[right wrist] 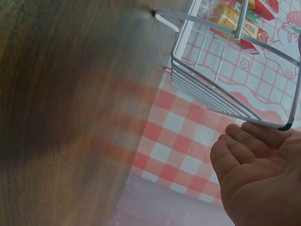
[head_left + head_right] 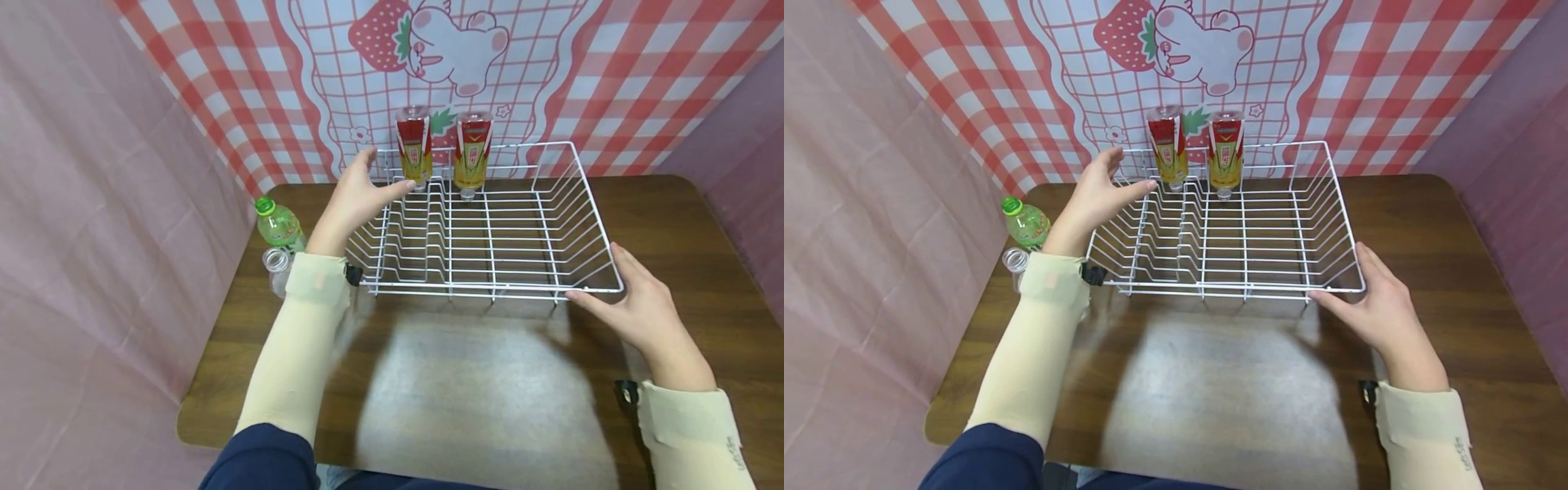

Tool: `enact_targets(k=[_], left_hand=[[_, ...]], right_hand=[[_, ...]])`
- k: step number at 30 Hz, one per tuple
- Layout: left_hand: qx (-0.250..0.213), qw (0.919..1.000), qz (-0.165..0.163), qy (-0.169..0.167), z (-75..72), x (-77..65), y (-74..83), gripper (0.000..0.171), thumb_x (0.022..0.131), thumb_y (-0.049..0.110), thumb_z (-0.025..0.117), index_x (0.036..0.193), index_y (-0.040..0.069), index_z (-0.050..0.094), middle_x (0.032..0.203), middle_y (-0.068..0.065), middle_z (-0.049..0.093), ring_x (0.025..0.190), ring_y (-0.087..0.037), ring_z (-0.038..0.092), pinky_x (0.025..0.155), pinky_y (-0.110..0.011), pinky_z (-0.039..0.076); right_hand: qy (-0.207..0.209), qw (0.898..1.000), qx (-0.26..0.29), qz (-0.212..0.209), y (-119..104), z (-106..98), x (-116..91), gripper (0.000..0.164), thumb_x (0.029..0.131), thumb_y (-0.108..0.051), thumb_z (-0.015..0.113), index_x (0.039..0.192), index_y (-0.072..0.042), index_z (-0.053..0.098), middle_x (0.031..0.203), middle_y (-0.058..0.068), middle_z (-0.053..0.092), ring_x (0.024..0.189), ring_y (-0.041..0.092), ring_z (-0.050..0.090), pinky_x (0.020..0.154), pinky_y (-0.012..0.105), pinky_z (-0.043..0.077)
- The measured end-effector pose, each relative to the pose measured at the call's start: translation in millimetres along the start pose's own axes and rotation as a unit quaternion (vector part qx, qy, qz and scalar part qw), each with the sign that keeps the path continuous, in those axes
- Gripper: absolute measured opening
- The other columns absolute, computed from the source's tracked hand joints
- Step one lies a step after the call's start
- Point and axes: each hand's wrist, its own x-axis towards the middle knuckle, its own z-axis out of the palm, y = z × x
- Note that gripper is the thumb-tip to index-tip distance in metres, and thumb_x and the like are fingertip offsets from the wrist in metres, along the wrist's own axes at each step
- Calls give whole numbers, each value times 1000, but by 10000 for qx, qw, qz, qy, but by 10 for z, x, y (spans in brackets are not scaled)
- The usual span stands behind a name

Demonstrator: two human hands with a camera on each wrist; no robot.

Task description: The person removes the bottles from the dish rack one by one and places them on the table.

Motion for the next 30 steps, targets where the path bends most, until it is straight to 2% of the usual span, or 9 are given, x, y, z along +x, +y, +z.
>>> enact_targets(k=[8, 19, 25, 30], left_hand=[[-58, 9999, -114, -60, 15, 142, 16, 102, 86, 49, 80, 161, 8, 25, 162, -8, 32, 146, -21, 32, 116, -35, 32], [-96, 9992, -300, -235, 27, 341, -72, 103, 87, 50, 79, 162, 9, 23, 163, -7, 30, 146, -21, 32, 116, -35, 32], [-104, 9989, -341, -304, 25, 432, -63, 104, 85, 49, 81, 162, 10, 23, 164, -5, 29, 146, -22, 31, 116, -37, 32], [-26, 9988, -305, -389, 62, 539, -85, 103, 85, 47, 82, 161, 8, 25, 162, -9, 32, 145, -24, 33, 116, -38, 32]], right_hand=[[-70, 10000, 33, 30, -6, 4, -10, 111, 80, -45, 86, 162, -7, 22, 161, 26, 27, 143, 50, 28, 110, 70, 24], [-66, 9999, -26, 86, -22, 4, -28, 114, 79, -46, 86, 163, -7, 19, 162, 25, 25, 143, 51, 28, 109, 71, 25], [-21, 10000, -32, 44, -29, 11, -14, 116, 79, -44, 87, 163, -6, 18, 162, 26, 24, 143, 51, 26, 111, 69, 23], [-37, 10000, -30, 54, -27, 25, -26, 116, 78, -43, 88, 163, -5, 18, 162, 26, 24, 143, 50, 26, 111, 69, 24]])
